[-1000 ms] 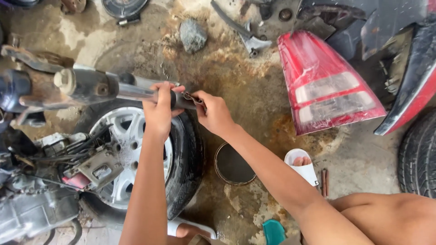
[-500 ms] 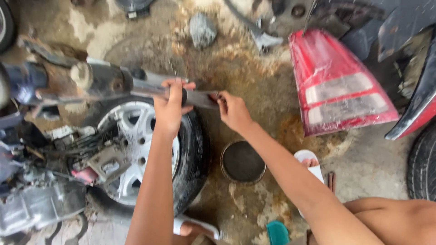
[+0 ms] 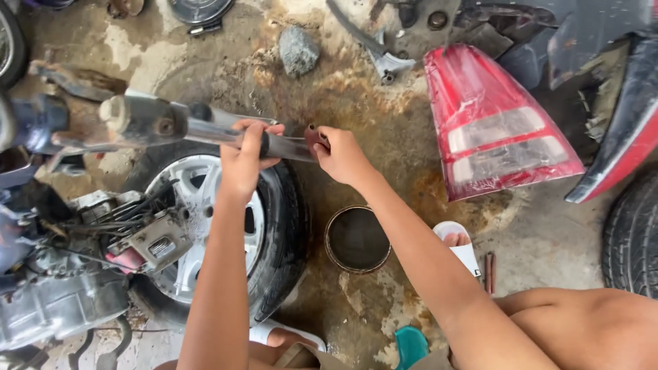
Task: The person scrubs the motorcycle's front fork tubes with a wire brush, dipping it into a can of liquid. They then wipe the tubes with a cloth to remove dirt and grime.
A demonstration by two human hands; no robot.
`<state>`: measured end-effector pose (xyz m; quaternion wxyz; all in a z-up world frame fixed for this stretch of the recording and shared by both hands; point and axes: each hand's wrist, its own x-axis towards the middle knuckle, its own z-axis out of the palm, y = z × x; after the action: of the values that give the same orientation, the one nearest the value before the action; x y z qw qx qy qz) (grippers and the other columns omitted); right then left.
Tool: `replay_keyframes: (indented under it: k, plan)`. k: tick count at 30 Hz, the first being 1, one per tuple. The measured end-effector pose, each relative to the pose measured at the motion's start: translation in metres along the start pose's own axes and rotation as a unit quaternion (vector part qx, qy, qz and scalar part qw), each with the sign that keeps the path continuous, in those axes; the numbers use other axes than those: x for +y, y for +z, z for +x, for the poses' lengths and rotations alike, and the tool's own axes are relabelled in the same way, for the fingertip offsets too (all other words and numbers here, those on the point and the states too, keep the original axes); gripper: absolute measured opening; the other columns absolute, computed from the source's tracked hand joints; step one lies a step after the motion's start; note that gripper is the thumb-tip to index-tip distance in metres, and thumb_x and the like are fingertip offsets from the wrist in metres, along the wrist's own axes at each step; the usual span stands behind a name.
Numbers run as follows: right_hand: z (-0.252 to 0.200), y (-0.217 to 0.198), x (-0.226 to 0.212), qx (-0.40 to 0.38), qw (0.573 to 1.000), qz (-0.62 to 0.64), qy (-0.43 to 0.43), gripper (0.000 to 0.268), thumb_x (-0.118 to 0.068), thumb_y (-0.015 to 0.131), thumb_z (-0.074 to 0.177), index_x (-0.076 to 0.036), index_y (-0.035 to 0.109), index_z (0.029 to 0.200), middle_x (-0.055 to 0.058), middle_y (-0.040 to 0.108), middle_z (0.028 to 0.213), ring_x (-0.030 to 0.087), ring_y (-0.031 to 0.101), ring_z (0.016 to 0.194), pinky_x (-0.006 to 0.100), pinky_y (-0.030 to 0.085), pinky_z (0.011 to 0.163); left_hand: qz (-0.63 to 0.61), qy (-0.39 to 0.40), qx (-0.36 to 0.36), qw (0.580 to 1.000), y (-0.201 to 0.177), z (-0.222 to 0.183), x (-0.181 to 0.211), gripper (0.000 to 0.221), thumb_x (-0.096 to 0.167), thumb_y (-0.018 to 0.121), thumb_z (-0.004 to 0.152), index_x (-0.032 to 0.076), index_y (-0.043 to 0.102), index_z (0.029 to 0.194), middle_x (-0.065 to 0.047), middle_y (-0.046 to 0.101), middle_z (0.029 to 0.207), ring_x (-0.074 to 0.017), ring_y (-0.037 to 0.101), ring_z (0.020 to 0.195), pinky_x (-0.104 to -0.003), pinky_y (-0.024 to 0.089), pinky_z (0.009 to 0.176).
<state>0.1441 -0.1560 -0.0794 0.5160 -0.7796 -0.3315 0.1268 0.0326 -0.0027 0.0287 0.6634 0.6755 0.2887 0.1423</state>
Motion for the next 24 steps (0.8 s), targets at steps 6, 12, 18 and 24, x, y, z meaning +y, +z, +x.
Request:
replay_keyframes:
  k: [6,12,18,24]
  plan:
    - [-0.026,-0.068,-0.040,-0.495,0.840,-0.133,0.176,0.012,-0.002,0.069,0.059,0.000,0.071,0.070,0.018,0.065,0.055,0.031,0.065,0.051,0.040,0.054,0.043,-0.009,0.006,-0.045,0.999,-0.008,-0.010,-0.005,0.024,0.036,0.052,0.103,0.013,0.053,0.111,-0.013,0.076,0.114,-0.0226,0.073,0.109,-0.044,0.065,0.081]
    - [-0.188,0.155,0.242,-0.492,0.815,-0.290,0.102,0.011,0.000,0.068,0.074,-0.007,0.068,0.066,0.012,0.061,0.055,0.030,0.061,0.048,0.038,0.052,0.045,-0.042,0.039,-0.057,0.997,-0.019,-0.027,-0.016,0.024,0.032,0.056,0.099,0.009,0.053,0.105,-0.021,0.075,0.107,-0.0337,0.071,0.118,-0.050,0.064,0.088]
    - [-0.145,0.059,0.091,-0.538,0.793,-0.277,0.063,0.020,-0.005,0.064,0.080,0.003,0.075,0.094,0.023,0.075,0.091,0.040,0.075,0.088,0.049,0.062,0.074,-0.052,0.046,-0.068,0.995,-0.035,-0.033,-0.032,0.025,0.032,0.052,0.096,0.009,0.050,0.105,-0.022,0.073,0.105,-0.0357,0.067,0.125,-0.052,0.062,0.094]
    - [-0.065,-0.014,-0.004,-0.390,0.908,-0.115,0.106,0.016,-0.006,0.062,0.080,-0.003,0.073,0.091,0.017,0.071,0.082,0.036,0.073,0.082,0.042,0.060,0.072,-0.067,0.066,-0.055,0.994,-0.033,-0.032,-0.041,0.028,0.031,0.053,0.095,0.006,0.049,0.107,-0.026,0.072,0.106,-0.0384,0.067,0.124,-0.053,0.062,0.093]
